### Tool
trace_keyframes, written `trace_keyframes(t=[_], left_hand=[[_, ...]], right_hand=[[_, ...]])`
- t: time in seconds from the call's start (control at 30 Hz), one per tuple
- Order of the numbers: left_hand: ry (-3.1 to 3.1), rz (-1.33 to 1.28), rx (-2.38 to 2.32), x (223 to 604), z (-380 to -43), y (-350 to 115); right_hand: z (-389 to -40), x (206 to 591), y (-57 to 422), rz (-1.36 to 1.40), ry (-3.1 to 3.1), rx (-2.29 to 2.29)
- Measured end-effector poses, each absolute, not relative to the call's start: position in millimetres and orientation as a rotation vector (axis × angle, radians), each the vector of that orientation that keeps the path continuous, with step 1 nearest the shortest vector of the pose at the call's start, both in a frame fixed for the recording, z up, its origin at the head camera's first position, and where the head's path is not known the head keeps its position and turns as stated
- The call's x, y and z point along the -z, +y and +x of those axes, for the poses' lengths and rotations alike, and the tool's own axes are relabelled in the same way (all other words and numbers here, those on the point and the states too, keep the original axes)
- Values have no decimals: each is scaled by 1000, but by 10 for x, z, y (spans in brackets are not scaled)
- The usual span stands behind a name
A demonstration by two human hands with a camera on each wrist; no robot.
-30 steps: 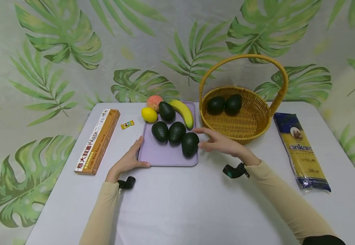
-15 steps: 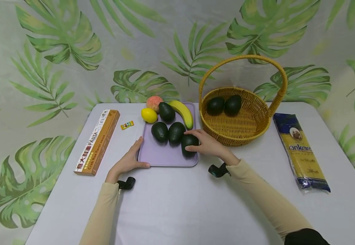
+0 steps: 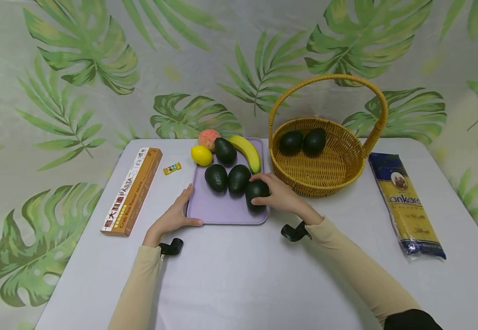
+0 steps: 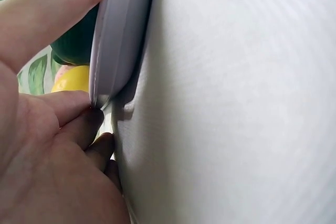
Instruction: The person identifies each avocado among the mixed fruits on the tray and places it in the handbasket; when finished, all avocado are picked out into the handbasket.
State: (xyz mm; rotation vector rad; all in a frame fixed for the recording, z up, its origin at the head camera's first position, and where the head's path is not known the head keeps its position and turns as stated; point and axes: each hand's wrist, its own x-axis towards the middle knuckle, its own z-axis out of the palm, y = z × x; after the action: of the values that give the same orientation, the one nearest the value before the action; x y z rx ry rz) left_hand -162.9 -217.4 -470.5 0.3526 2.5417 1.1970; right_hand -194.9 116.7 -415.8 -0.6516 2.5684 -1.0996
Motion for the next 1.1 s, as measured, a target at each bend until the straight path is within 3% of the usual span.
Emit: trace_keyframes(t=[0.13, 0.57, 1.1], left_hand=[[2543, 348, -1190, 4705, -1630, -2174], [2538, 333, -1183, 4701, -1633, -2171], [2547, 362, -1191, 4709, -1622, -2175]], right_hand=[[-1937, 4107, 1283, -745, 2426, 1298], [-1953, 3798, 1930, -643, 2072, 1658], [-2357, 3610, 2934, -283, 2276, 1674]])
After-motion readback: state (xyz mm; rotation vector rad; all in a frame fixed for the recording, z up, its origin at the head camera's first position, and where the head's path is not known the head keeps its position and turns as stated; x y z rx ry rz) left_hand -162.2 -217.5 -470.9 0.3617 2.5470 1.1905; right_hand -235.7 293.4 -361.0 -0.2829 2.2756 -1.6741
